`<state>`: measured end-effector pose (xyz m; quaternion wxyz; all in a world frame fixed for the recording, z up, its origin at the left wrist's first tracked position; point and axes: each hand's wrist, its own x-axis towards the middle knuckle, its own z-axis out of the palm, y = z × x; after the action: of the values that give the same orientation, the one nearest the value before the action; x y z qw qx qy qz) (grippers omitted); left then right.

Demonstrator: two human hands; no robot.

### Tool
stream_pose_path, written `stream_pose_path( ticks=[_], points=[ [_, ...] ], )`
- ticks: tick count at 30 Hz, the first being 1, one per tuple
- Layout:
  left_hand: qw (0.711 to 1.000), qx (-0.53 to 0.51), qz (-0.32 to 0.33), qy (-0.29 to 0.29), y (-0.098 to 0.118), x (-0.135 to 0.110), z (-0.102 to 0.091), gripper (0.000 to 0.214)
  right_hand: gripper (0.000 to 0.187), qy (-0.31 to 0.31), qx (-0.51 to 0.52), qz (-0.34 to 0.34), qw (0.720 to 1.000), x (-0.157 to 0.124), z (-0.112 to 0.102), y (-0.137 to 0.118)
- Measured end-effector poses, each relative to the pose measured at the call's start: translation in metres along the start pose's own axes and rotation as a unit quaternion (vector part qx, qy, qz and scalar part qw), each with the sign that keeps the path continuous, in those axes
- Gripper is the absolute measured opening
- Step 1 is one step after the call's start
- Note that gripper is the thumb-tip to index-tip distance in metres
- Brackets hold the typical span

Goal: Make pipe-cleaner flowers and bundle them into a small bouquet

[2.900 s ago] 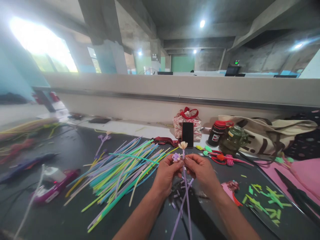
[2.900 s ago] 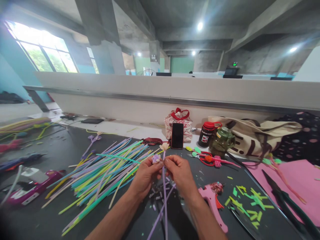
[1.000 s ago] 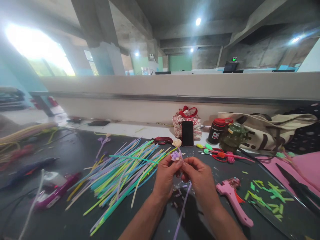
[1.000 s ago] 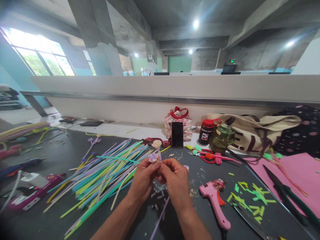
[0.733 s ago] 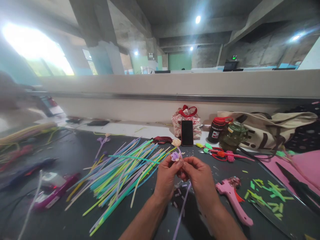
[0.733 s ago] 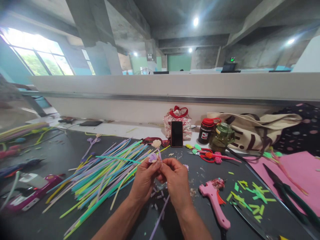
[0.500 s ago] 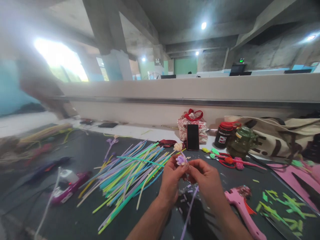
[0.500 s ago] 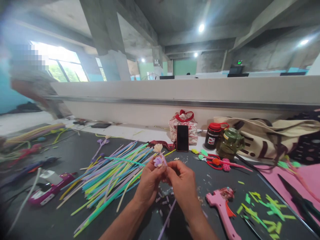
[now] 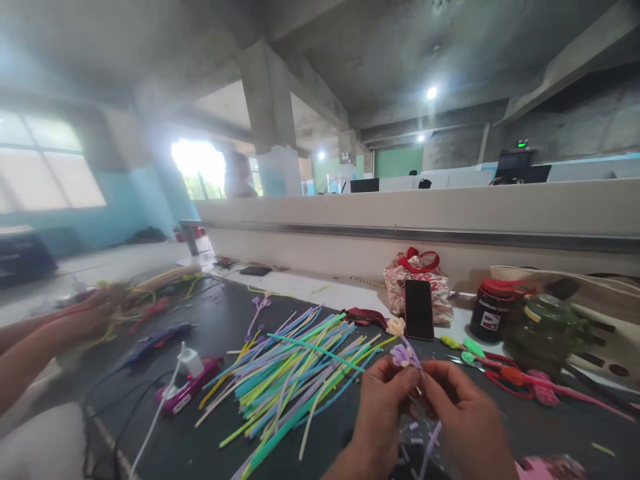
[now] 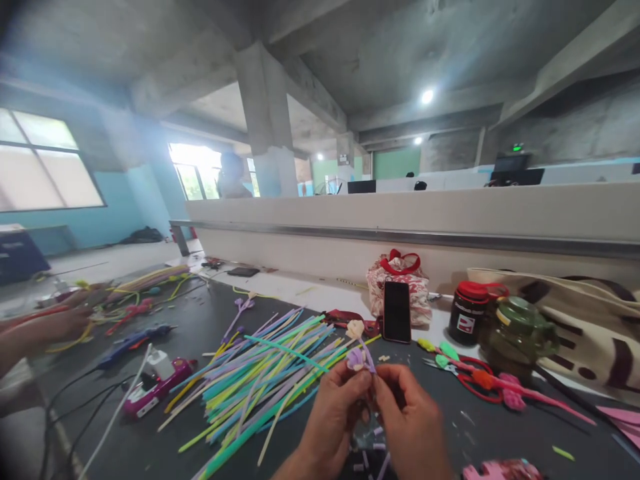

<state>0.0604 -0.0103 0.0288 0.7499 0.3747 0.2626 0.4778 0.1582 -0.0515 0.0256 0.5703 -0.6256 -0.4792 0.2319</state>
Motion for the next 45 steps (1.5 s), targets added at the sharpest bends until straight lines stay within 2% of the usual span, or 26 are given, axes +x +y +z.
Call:
stream_pose_path(
  ticks=[8,13,19,23,26,29,31,34,45],
  points=[
    [1.0,0.003,0.0,0.031,-0.004,0.002,0.003,0.028,0.025,-0.011,-0.045,-0.045,0.998,0.002,-0.004,0.007],
    [1.0,0.023,0.004,0.01,-0.007,0.009,-0.005,0.032,0.024,-0.027,-0.042,-0.061,0.997,0.0,-0.007,0.005],
    [0.995,0.102,0.018,-0.008,0.003,0.012,-0.013,0.031,0.02,-0.055,-0.096,-0.112,0.987,-0.001,-0.011,0.0],
    [0.991,0.128,0.026,-0.022,0.006,0.01,-0.013,0.03,0.019,-0.049,-0.112,-0.114,0.986,-0.002,-0.012,-0.003],
    [0.991,0.128,-0.008,-0.033,0.01,0.005,-0.012,0.026,0.017,-0.041,-0.128,-0.1,0.986,-0.004,-0.017,-0.011],
    [0.985,0.117,-0.075,-0.097,0.02,0.0,-0.013,0.029,0.014,-0.044,-0.122,-0.085,0.988,-0.002,-0.025,-0.02],
    [0.982,0.101,-0.11,-0.115,0.026,-0.001,-0.015,0.031,0.013,-0.055,-0.117,-0.076,0.989,-0.001,-0.029,-0.023],
    [0.981,0.067,-0.125,-0.131,0.029,-0.002,-0.016,0.03,0.012,-0.057,-0.111,-0.06,0.99,0.0,-0.03,-0.025],
    [0.994,0.103,-0.015,-0.043,0.018,-0.003,-0.003,0.016,0.01,-0.053,-0.087,-0.054,0.993,0.001,-0.021,-0.029]
  ],
)
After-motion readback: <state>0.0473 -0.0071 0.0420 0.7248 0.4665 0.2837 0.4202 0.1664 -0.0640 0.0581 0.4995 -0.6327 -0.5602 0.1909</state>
